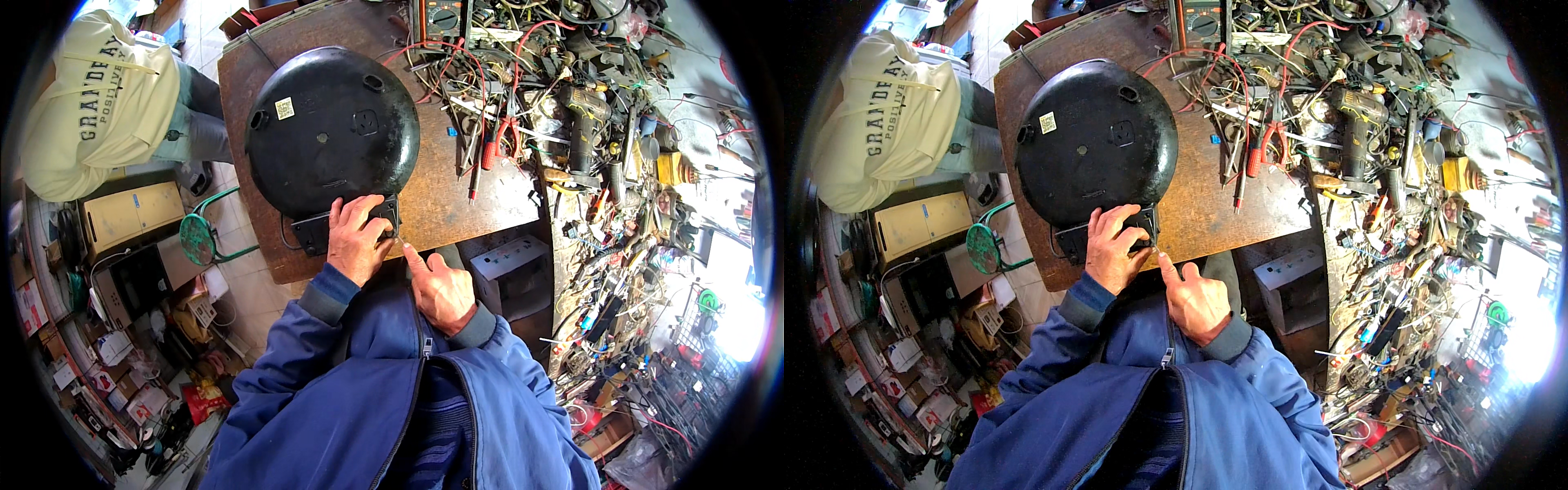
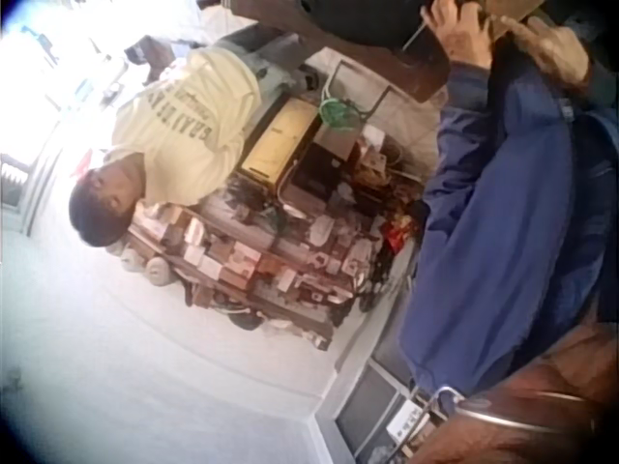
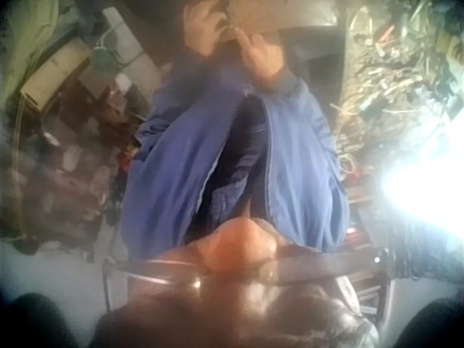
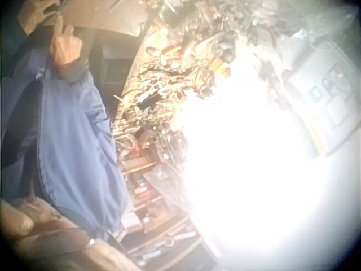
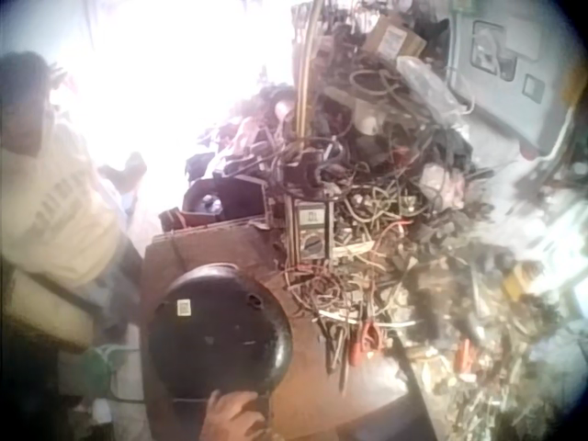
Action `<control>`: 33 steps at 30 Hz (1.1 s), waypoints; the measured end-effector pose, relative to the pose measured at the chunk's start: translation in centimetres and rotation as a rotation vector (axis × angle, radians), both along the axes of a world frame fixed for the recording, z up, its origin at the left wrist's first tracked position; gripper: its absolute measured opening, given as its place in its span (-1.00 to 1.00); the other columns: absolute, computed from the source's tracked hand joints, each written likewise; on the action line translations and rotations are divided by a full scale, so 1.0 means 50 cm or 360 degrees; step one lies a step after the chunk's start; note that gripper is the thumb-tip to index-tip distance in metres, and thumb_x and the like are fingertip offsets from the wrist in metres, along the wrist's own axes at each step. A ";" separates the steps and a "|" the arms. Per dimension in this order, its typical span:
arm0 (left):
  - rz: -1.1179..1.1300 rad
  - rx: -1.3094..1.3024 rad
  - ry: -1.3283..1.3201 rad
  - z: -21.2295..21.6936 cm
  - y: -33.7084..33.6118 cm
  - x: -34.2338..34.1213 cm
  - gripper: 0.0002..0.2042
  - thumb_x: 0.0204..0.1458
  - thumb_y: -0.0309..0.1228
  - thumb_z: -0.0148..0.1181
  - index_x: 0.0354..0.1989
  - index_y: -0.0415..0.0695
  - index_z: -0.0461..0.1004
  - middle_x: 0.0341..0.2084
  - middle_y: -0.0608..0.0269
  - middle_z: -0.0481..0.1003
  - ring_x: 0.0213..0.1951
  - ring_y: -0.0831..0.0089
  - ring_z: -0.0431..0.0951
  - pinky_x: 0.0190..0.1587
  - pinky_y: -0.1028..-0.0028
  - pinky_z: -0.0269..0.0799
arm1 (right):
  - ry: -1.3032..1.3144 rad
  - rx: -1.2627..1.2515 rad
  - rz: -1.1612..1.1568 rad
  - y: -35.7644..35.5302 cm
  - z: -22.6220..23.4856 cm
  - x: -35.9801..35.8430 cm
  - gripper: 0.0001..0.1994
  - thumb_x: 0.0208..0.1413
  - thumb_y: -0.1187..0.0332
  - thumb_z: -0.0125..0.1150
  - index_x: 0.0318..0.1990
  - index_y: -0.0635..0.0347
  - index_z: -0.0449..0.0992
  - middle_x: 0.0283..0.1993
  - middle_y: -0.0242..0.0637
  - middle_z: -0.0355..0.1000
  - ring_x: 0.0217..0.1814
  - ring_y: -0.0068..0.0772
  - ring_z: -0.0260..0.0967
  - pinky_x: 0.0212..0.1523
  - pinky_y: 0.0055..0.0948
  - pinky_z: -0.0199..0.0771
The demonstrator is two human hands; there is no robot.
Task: The person handles a black appliance, placing it on a workbench and removing a small cover. They then pick up a round gold-colored appliance, flip it over, and use a screwdriver to remove screws from the bottom cover. The person removes the cover to expose the internal wiring.
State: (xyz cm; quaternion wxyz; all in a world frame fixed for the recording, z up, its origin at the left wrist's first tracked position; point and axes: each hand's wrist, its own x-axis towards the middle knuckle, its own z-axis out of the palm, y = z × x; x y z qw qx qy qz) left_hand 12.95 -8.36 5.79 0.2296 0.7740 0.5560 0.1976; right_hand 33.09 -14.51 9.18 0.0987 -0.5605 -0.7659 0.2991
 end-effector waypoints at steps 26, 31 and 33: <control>-0.0026 0.0016 -0.0024 -0.014 -0.002 -0.003 -0.72 -0.24 -0.42 0.52 -0.31 0.01 0.59 0.21 0.23 0.46 0.27 0.12 0.42 0.36 -0.19 0.14 | -0.0523 0.0095 0.0141 0.020 0.039 -0.063 -0.54 0.11 0.39 0.21 0.21 0.27 0.57 -0.43 -0.12 0.45 -0.60 -0.23 0.52 -0.59 -0.24 0.51; -0.0013 0.0082 -0.0060 -0.020 0.001 0.002 -0.75 -0.24 -0.39 0.50 -0.34 0.03 0.59 0.19 0.22 0.48 0.25 0.13 0.45 0.35 -0.17 0.15 | -0.0702 0.0140 0.0235 0.060 0.068 -0.100 -0.69 0.09 0.38 0.23 -0.01 0.25 0.64 -0.52 -0.21 0.50 -0.53 -0.32 0.58 -0.58 -0.34 0.54; -0.0005 0.0131 -0.0071 -0.024 -0.001 0.001 -0.77 -0.22 -0.40 0.47 -0.35 0.03 0.60 0.18 0.22 0.50 0.25 0.12 0.45 0.35 -0.17 0.15 | -0.0664 0.0146 0.0334 0.089 0.076 -0.103 -0.81 0.07 0.39 0.25 -0.16 0.18 0.64 -0.54 -0.24 0.51 -0.47 -0.31 0.61 -0.52 -0.32 0.57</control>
